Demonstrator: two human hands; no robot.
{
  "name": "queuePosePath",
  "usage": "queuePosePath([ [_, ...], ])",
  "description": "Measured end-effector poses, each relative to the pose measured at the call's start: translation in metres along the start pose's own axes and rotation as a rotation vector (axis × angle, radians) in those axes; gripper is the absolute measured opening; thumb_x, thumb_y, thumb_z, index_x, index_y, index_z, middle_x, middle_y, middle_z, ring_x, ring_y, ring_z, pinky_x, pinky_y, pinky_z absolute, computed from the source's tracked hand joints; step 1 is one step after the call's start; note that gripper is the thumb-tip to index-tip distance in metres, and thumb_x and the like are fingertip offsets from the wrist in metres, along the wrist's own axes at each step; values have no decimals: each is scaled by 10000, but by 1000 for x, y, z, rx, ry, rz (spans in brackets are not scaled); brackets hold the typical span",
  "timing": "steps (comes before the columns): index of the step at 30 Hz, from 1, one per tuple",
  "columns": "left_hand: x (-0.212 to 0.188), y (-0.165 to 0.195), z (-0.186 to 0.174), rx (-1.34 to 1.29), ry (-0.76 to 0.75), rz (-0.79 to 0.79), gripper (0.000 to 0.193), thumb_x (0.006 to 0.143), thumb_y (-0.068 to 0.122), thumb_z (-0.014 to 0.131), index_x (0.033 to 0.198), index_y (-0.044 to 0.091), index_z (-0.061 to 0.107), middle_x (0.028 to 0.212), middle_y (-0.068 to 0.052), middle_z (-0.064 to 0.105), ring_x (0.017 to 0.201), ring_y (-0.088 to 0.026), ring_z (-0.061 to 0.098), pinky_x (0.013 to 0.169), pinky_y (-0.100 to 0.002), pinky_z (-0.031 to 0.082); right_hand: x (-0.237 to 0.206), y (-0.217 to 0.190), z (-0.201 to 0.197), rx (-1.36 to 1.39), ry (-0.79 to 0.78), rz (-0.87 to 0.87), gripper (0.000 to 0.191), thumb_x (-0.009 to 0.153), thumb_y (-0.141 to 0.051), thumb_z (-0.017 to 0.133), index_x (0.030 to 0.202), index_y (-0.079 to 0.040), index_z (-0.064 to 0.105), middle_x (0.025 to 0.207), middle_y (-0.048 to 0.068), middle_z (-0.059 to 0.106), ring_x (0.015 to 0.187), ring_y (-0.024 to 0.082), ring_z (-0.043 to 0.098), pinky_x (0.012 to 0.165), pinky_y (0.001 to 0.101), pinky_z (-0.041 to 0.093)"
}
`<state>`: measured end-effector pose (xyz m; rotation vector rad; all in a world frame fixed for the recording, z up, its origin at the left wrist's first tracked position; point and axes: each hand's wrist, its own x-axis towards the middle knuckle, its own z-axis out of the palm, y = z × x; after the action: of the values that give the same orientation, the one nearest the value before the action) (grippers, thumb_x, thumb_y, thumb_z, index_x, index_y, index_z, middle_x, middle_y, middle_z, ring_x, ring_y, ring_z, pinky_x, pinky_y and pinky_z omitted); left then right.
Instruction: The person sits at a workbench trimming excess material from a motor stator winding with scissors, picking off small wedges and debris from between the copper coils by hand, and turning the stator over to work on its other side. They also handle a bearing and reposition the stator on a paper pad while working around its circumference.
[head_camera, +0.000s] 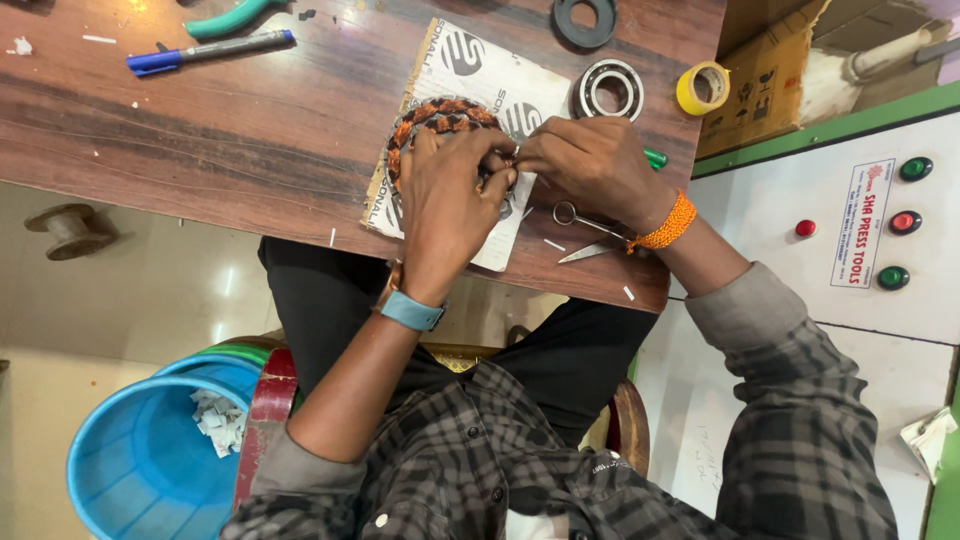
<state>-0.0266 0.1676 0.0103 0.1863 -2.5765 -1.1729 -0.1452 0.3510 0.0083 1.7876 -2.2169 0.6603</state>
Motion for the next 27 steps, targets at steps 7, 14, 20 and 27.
queuePosePath([
  [7, 1, -25, -6, 172, 203, 170, 343, 865, 166, 824, 1185, 119, 709, 1267, -157, 619, 1235, -338, 492, 1065, -462, 364, 1, -3, 7, 337, -49, 356, 148, 1043, -127, 696, 1061, 12, 645, 869, 83, 638, 695, 189, 592, 639, 308, 480],
  [14, -3, -30, -30, 234, 236, 239, 278, 978, 166, 814, 1228, 102, 710, 1252, -81, 659, 1248, -263, 531, 1076, -457, 416, 2, 3, 7, 760, -176, 853, 243, 1091, -189, 571, 1034, 18, 684, 760, 11, 599, 620, 54, 529, 558, 248, 451],
  [20, 17, -14, -14, -147, -58, 155, 340, 877, 157, 820, 1195, 94, 717, 1231, -103, 606, 1190, -316, 491, 1022, -435, 442, -8, 9, 1, 595, 5, 560, 191, 1106, -145, 569, 1222, -35, 673, 1006, 26, 691, 763, 109, 636, 688, 250, 537],
  [27, 17, -2, 4, -14, -45, 50, 240, 762, 162, 852, 985, 98, 791, 1276, -105, 578, 1216, -346, 469, 1067, -466, 388, -14, 17, 1, -35, 86, -18, 207, 965, -153, 800, 1115, -90, 672, 1191, 55, 689, 870, 204, 706, 716, 327, 574],
])
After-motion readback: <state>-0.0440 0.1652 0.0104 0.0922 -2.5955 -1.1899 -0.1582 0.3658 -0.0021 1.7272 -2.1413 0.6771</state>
